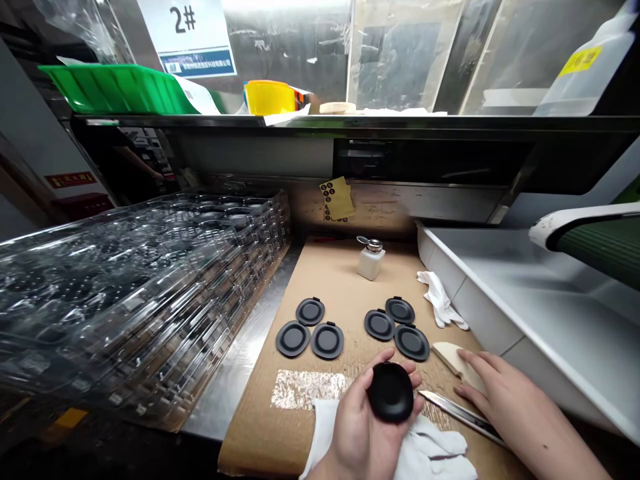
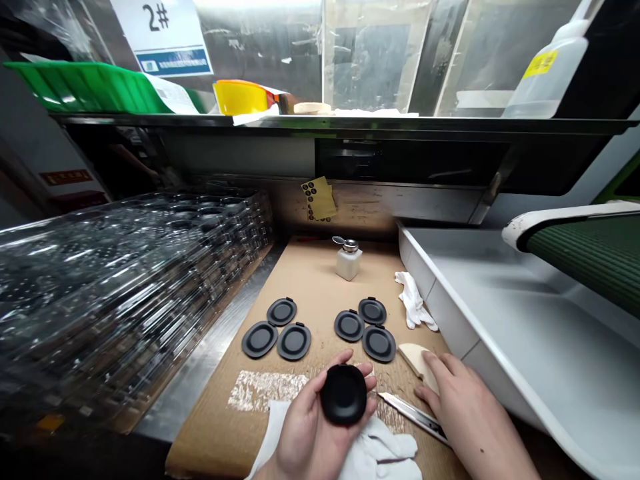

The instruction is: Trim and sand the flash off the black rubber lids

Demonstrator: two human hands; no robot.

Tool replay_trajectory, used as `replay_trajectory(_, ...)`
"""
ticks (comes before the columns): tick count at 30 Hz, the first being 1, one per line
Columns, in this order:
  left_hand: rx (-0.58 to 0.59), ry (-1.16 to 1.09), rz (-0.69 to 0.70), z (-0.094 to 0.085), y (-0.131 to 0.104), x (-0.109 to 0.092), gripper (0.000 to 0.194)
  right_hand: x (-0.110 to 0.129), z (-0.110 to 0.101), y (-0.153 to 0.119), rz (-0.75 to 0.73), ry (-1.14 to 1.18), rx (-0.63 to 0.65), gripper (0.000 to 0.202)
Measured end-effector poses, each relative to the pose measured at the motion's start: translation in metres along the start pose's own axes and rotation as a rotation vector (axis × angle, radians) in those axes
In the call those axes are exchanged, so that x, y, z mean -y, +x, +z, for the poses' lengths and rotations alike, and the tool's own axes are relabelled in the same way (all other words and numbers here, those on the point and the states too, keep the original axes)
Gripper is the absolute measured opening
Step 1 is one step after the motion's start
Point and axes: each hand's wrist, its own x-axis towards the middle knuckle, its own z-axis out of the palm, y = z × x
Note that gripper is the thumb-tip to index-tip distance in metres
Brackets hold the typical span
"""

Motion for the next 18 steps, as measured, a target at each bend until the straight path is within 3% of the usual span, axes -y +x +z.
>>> replay_trajectory(6,-0.004,0.058,0.005,0.001,0.0,0.002,0.032,0.0,-0.013,-0.011,0.059,-0.043,0.006,0.033)
replay_trajectory(8,-0.009,0.088,0.018,0.001,0.001,0.003,0.033,0.008,-0.023,-0.02,0.014,-0.03,-0.073,0.027)
replay_trajectory(10,-0.002,0.111,0.035,0.001,0.002,0.004,0.035,0.021,-0.03,-0.029,-0.203,0.046,-0.19,0.024)
replay_trajectory(13,0.036,0.149,0.079,0.002,0.003,0.005,0.037,0.05,-0.034,-0.032,-0.653,0.198,-0.3,0.025)
replay_trajectory(14,0.053,0.176,0.091,0.003,0.003,0.005,0.037,0.06,-0.033,-0.03,-0.729,0.24,-0.339,0.025)
replay_trajectory(18,0.014,0.324,0.091,0.004,0.004,0.002,0.034,0.083,-0.028,-0.012,-0.796,0.324,-0.474,0.027)
